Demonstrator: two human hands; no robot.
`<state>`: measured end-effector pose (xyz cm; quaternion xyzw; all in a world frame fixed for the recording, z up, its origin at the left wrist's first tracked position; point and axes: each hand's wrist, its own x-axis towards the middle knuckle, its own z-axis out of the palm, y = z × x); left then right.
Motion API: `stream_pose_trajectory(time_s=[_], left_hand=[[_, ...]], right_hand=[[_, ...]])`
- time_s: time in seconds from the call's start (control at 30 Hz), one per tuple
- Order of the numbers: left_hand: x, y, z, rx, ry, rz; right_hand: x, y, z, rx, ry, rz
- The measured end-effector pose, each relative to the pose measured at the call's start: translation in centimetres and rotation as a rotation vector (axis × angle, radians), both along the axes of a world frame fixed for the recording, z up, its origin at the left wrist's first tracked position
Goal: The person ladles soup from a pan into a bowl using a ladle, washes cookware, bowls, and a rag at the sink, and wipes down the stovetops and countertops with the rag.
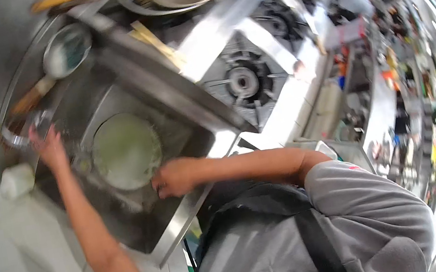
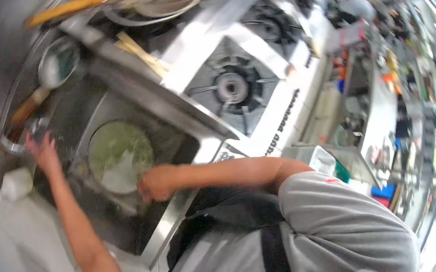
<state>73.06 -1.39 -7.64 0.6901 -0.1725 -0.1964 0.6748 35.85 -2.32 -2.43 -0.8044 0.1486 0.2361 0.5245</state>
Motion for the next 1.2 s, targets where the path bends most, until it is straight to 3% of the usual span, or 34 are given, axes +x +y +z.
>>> stream_pose_trajectory(time_s=[0.03, 0.13, 0.2, 0.23, 0.27, 0.33, 0.37, 0.4, 0.43, 0.47, 0.5, 0.53, 0.57, 0.6, 0.63, 0.67, 0.7, 0.77, 0.83, 1.03, 1.2], left_hand=[[-0.1, 0.3, -0.3, 0.051, -0.054, -0.055], [0.3, 0.9, -2.5, 0.366, -0.400, -0.203], [0.1, 1.3, -3.8, 0.458, -0.868, -0.248], [0.0, 1.7, -3.9, 0.467, -0.899, -0.318], [-2.1, 1.4, -1.5, 0.770, -0.958, -0.294], [-8.4, 1.0, 5.9, 1.387, -1.045, -0.201], [-7.5, 2.1, 4.8, 1.246, -0.978, -0.302], [-5.2, 4.1, 2.1, 1.104, -0.912, -0.397], [-6.2, 5.3, 3.7, 1.008, -0.683, -0.523], [-7.2, 6.5, 5.4, 0.923, -0.437, -0.616], [-12.4, 7.6, 9.7, 0.851, -0.031, -0.720], [-17.2, 9.5, 12.1, 0.671, 0.168, -0.767], [-21.6, 11.1, 14.4, 0.641, 0.139, -0.919], [-23.3, 13.4, 13.7, 0.588, 0.425, -0.989], [-27.2, 14.9, 15.1, 0.532, 0.464, -1.184], [-29.5, 17.0, 14.2, 0.661, 0.595, -1.195], [-33.2, 18.2, 14.6, 0.830, 0.599, -1.221], [-38.5, 21.6, 10.8, 1.040, 0.541, -1.249], [-43.3, 23.6, 7.5, 1.096, 0.559, -1.302], [-53.2, 28.1, 1.5, 1.495, 0.322, -1.391], [-55.3, 28.3, -1.9, 1.569, 0.329, -1.393]], right_hand=[[-2.4, 0.3, 0.8, 0.031, -0.118, 0.031], [-9.1, 0.6, 3.5, 0.075, 0.029, -0.041], [-13.6, -0.1, 5.3, 0.114, 0.189, -0.146], [-16.3, -0.9, 5.9, 0.187, 0.185, -0.246], [-19.0, -1.2, 6.4, 0.260, 0.177, -0.342], [-26.4, 0.4, 0.4, -0.010, -0.116, -0.415], [-29.5, 1.0, 1.3, -0.501, -0.054, -0.305], [-31.8, 0.9, 2.3, -0.548, 0.059, -0.313], [-34.0, 0.7, 3.3, -0.592, 0.176, -0.314], [-35.7, -0.3, 4.8, -0.184, 0.320, -0.408], [-37.7, -0.2, 6.6, 0.001, 0.294, -0.563], [-39.7, -0.2, 8.7, 0.191, 0.263, -0.701], [-41.7, 0.5, 11.2, 0.296, 0.098, -0.784], [-43.6, 1.2, 13.7, 0.398, -0.074, -0.845], [-45.4, 1.3, 16.3, 0.330, -0.314, -0.769], [-47.0, 1.5, 19.2, 0.274, -0.554, -0.687], [-48.5, 1.7, 22.7, 0.332, -0.712, -0.655], [-51.4, 3.8, 28.9, 0.443, -0.977, -0.645], [-54.3, 6.5, 33.8, 0.486, -1.182, -0.630], [-61.6, 11.8, 35.1, 0.388, -1.411, -0.584], [-66.8, 12.5, 34.6, 0.259, -1.409, -0.629]])
